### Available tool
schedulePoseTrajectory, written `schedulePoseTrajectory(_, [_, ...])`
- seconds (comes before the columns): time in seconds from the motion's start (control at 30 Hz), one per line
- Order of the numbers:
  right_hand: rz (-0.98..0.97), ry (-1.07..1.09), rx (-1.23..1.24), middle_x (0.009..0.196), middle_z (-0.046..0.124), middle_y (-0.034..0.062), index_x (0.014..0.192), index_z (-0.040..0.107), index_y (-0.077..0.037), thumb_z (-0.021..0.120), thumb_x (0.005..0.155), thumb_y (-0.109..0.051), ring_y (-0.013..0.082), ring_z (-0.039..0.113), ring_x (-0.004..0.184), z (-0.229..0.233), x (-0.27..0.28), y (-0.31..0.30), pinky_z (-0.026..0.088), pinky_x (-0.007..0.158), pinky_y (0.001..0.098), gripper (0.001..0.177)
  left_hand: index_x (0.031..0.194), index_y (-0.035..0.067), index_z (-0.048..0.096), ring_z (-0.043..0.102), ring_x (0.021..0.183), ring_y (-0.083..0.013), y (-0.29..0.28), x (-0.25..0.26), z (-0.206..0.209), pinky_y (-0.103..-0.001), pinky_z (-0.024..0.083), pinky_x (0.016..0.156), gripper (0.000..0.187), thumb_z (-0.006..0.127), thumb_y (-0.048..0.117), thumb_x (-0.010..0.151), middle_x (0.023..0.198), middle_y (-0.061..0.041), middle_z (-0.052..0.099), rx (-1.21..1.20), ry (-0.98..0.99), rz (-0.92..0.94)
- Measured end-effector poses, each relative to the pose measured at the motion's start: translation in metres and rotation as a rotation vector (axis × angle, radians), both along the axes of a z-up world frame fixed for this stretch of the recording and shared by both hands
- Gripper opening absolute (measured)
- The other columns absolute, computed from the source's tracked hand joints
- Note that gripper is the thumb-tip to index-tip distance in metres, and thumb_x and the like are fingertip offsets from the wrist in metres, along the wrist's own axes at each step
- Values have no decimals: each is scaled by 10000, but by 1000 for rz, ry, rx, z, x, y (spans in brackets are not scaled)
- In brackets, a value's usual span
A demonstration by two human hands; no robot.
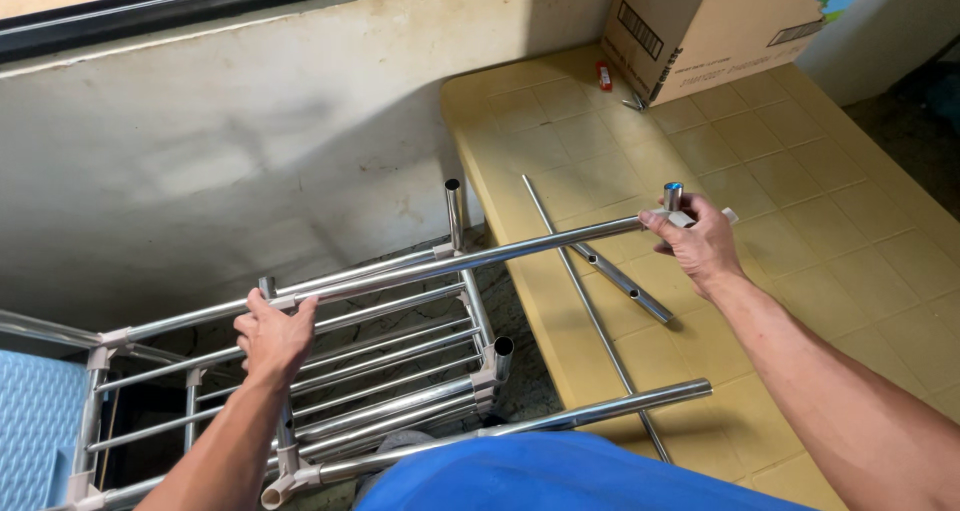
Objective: The person assembles a metal shelving unit by inserting metal rods into plastic connectors and securing them with blue caps. They repeatedly pick up rods and connectors, align them, and tighten the joints to build the frame.
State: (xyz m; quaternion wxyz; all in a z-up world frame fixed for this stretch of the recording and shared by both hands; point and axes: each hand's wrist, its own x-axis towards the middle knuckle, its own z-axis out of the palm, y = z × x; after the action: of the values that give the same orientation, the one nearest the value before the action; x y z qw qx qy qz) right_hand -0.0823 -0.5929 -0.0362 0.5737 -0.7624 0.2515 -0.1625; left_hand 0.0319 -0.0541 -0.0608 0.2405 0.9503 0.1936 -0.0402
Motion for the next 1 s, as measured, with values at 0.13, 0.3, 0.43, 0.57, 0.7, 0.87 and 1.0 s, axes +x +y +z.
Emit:
schedulePoseTrajectory(0.13, [-40,17,-2,1066,726,74,1222,636,-49,845,840,-270,149,706,944,2,0,3,606,657,313,489,1453,112,461,507,1326,-393,-43,-9,24,-537,412,1041,739,767,320,813,1384,-165,534,244,-575,-419])
schedulePoseTrajectory(0.3, [-70,-35,84,1092,718,36,1192,664,-86,775,902,-272,118,700,958,1,-1,1,604,652,299,361,1287,97,603,577,1056,-367,-157,16,40,-538,471,854,457,673,323,896,1166,-185,620,-114,-415,-1133])
schedulePoseTrajectory(0.43, [-61,-85,150,1087,708,28,1186,671,-93,771,916,-244,122,688,961,-12,-1,-11,600,651,299,326,1075,78,612,652,970,-369,-191,23,29,-513,516,830,387,488,444,1067,1006,-170,683,-116,-41,-1258])
schedulePoseTrajectory(0.57, [-338,-113,359,1055,703,38,1210,616,-116,750,919,-203,167,702,878,-13,-2,-42,602,636,320,332,1059,97,587,656,952,-367,-178,27,23,-526,495,757,418,426,483,1043,987,-145,666,-55,23,-1177])
schedulePoseTrajectory(0.7, [-173,70,189,1075,723,61,1212,616,-103,716,943,-248,158,742,880,-6,-19,-76,609,650,300,321,1107,163,609,645,1000,-367,-153,39,29,-540,484,735,357,443,464,1007,1002,-113,682,-81,-13,-1040])
schedulePoseTrajectory(0.87, [-64,529,-152,1093,754,203,1259,674,-70,764,919,-352,315,715,919,-45,2,-47,589,751,440,451,1082,142,599,650,991,-364,-146,35,31,-548,466,762,372,437,474,1040,972,-116,681,-40,5,-1066])
schedulePoseTrajectory(1.0, [37,611,-520,1216,723,164,1284,671,-78,799,841,-499,306,676,1139,-72,11,-34,509,1019,425,625,1078,145,603,641,1016,-340,-156,26,34,-545,420,800,386,437,490,1037,988,-106,675,-24,20,-1092])
